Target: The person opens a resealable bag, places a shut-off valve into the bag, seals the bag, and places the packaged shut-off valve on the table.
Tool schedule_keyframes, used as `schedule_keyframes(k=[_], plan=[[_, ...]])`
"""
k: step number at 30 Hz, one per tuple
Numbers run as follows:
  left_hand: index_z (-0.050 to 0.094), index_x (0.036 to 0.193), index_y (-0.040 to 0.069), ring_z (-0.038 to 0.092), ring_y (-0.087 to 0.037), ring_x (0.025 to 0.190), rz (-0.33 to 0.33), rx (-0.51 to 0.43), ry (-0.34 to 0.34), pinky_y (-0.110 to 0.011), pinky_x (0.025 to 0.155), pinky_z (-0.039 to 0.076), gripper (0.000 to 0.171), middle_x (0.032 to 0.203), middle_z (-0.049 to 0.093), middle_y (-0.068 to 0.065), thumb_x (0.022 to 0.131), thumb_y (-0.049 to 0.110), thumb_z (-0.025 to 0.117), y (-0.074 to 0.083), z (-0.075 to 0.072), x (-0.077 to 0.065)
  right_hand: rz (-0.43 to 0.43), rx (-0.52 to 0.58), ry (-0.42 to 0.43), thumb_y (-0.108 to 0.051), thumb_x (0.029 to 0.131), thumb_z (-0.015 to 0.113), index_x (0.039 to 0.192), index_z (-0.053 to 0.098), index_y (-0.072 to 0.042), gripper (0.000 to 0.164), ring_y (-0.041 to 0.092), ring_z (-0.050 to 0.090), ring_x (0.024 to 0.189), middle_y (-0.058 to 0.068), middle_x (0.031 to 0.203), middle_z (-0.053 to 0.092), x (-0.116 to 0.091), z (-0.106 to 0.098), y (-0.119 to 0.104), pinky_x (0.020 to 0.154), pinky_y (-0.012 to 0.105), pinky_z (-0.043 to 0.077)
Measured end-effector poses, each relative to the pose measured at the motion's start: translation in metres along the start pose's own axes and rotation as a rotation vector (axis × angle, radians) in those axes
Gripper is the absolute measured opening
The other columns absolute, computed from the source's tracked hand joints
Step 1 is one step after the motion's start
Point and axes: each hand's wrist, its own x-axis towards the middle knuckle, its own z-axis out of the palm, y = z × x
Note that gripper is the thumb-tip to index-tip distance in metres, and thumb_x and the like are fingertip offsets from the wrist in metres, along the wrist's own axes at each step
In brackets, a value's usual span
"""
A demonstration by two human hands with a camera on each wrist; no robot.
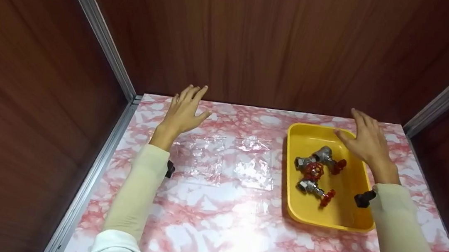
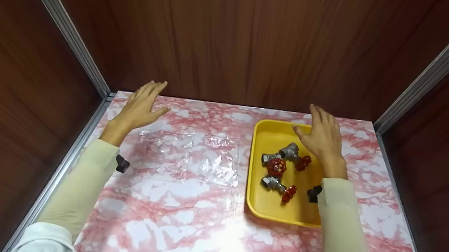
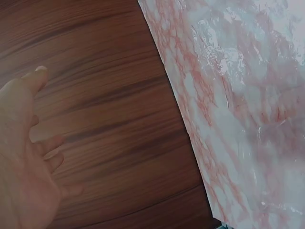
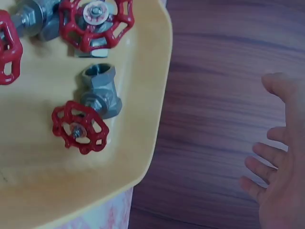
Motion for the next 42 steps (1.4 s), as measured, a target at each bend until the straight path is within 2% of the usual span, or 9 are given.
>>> schedule_keyframes(k=[5, 11, 22, 26, 35, 39, 42], plan=[[0.028, 0.170, 0.023, 0.036, -0.034, 0.157, 0.026, -0.013, 0.030, -0.062, 0.128, 0.030, 0.075, 0.166, 0.045, -0.014, 0.106, 0.044, 0.061, 0.006, 0.004, -0.005, -0.023, -0.013, 0.021, -0.054, 0.102, 0.065, 0.167, 0.032, -0.009, 0.086, 0.054, 0.031, 0.151, 0.030, 0.165, 0.035, -0.004, 0.007, -0.008, 0.120, 0.080, 0.024], [0.031, 0.169, 0.022, 0.046, -0.034, 0.151, 0.078, -0.024, 0.049, -0.056, 0.127, 0.035, 0.073, 0.157, 0.054, -0.012, 0.105, 0.042, 0.062, 0.014, 0.011, -0.013, -0.099, -0.020, 0.054, -0.043, 0.101, 0.069, 0.159, 0.043, -0.002, 0.076, 0.054, 0.039, 0.144, 0.031, 0.159, 0.044, -0.014, 0.017, -0.013, 0.118, 0.076, 0.032], [0.038, 0.166, 0.018, 0.049, -0.034, 0.149, 0.133, -0.038, 0.102, -0.060, 0.117, 0.045, 0.066, 0.159, 0.054, -0.013, 0.106, 0.038, 0.060, 0.025, 0.028, -0.028, -0.172, -0.005, 0.096, -0.036, 0.099, 0.073, 0.155, 0.049, -0.003, 0.070, 0.052, 0.046, 0.141, 0.028, 0.156, 0.049, -0.031, 0.024, -0.030, 0.114, 0.075, 0.039], [0.039, 0.165, 0.018, 0.052, -0.034, 0.146, 0.128, -0.051, 0.102, -0.059, 0.114, 0.048, 0.066, 0.158, 0.055, -0.013, 0.106, 0.036, 0.061, 0.028, 0.036, -0.032, -0.175, 0.012, 0.099, -0.035, 0.099, 0.074, 0.154, 0.051, -0.003, 0.068, 0.050, 0.049, 0.137, 0.027, 0.153, 0.053, -0.036, 0.028, -0.038, 0.112, 0.073, 0.042], [0.039, 0.166, 0.020, 0.055, -0.035, 0.143, 0.111, -0.089, 0.123, -0.056, 0.119, 0.045, 0.066, 0.151, 0.061, -0.011, 0.106, 0.036, 0.063, 0.031, 0.047, -0.044, -0.250, 0.057, 0.156, -0.028, 0.097, 0.078, 0.151, 0.054, -0.002, 0.065, 0.049, 0.052, 0.138, 0.026, 0.149, 0.058, -0.042, 0.039, -0.055, 0.115, 0.071, 0.040], [0.039, 0.165, 0.021, 0.051, -0.038, 0.147, 0.089, -0.127, 0.125, -0.058, 0.118, 0.046, 0.066, 0.153, 0.059, -0.012, 0.105, 0.033, 0.064, 0.032, 0.053, -0.050, -0.231, 0.101, 0.136, -0.029, 0.099, 0.076, 0.153, 0.052, -0.002, 0.064, 0.049, 0.051, 0.138, 0.026, 0.151, 0.056, -0.045, 0.046, -0.062, 0.113, 0.071, 0.041], [0.039, 0.166, 0.021, 0.048, -0.039, 0.150, 0.077, -0.156, 0.115, -0.060, 0.118, 0.046, 0.066, 0.157, 0.056, -0.014, 0.106, 0.034, 0.063, 0.032, 0.058, -0.054, -0.218, 0.126, 0.135, -0.028, 0.099, 0.076, 0.151, 0.054, -0.001, 0.063, 0.048, 0.054, 0.132, 0.027, 0.147, 0.058, -0.046, 0.052, -0.066, 0.109, 0.070, 0.044]])
